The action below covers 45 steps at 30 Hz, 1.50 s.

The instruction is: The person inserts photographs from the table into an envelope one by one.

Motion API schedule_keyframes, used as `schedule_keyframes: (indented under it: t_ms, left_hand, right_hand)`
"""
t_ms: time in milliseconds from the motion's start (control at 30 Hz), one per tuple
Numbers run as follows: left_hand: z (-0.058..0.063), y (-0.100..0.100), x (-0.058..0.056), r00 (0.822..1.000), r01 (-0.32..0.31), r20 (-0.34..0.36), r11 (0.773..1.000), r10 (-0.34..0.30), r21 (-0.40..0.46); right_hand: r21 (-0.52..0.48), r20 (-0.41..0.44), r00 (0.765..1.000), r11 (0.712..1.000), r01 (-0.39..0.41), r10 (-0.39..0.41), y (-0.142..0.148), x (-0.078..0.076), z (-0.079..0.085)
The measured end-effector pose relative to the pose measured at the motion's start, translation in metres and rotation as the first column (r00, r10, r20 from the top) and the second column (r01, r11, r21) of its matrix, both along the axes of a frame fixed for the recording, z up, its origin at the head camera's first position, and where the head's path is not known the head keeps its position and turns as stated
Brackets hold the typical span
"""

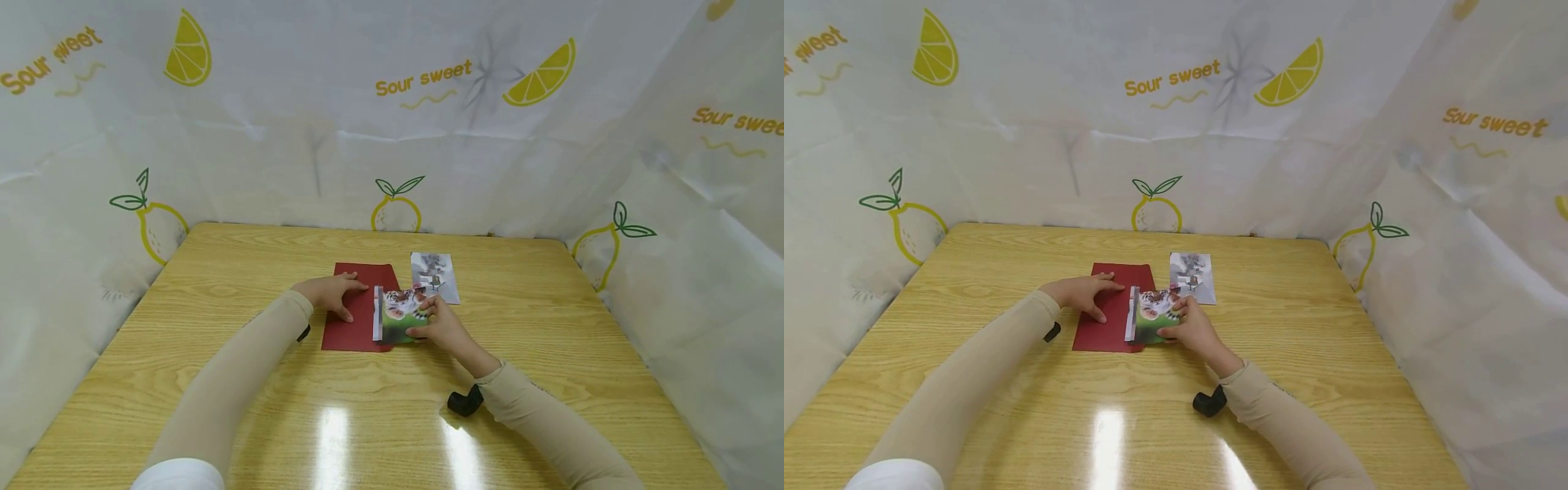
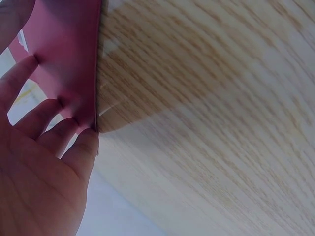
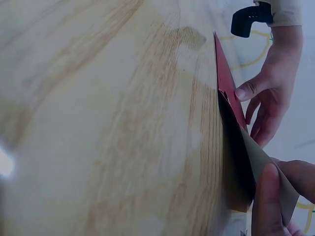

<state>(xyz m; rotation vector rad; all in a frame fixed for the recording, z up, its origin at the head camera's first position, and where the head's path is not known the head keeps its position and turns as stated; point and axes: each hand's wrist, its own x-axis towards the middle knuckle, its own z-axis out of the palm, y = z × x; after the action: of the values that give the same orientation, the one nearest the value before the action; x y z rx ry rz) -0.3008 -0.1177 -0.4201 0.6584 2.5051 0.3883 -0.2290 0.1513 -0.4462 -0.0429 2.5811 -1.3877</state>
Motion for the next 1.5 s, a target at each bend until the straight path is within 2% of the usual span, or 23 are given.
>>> schedule_keyframes:
  t_ms: [233,400,600,833,1200,1500]
  left_hand:
    - [-0.001,0.001,0.001,1.0,0.008,-0.003,1.0,-0.008,0.004]
    - [-0.001,0.001,0.001,1.0,0.006,-0.003,1.0,-0.006,0.002]
    - [0.0,0.001,0.001,1.0,0.003,0.002,1.0,-0.003,0.001]
    - [0.001,0.001,0.001,1.0,0.002,0.008,1.0,-0.002,0.005]
    - [0.001,0.002,0.001,1.0,0.001,0.006,1.0,-0.001,-0.005]
    - [0.0,0.002,0.001,1.0,-0.005,0.001,1.0,0.005,-0.002]
  right_hand:
    - [-0.173,0.062,0.998,0.985,0.008,0.003,-0.008,0.001,0.003]
    - [-0.177,0.057,0.998,0.984,0.019,-0.009,-0.013,0.0,0.003]
    - [-0.252,0.075,0.997,0.968,0.007,0.012,-0.013,-0.002,0.001]
    - [-0.091,-0.029,0.999,0.996,-0.016,0.014,-0.001,-0.001,0.005]
    - [-0.176,-0.011,1.0,0.984,-0.028,0.027,0.0,-0.005,0.007]
    - [-0.165,-0.004,1.0,0.986,-0.018,0.018,-0.011,-0.01,0.01]
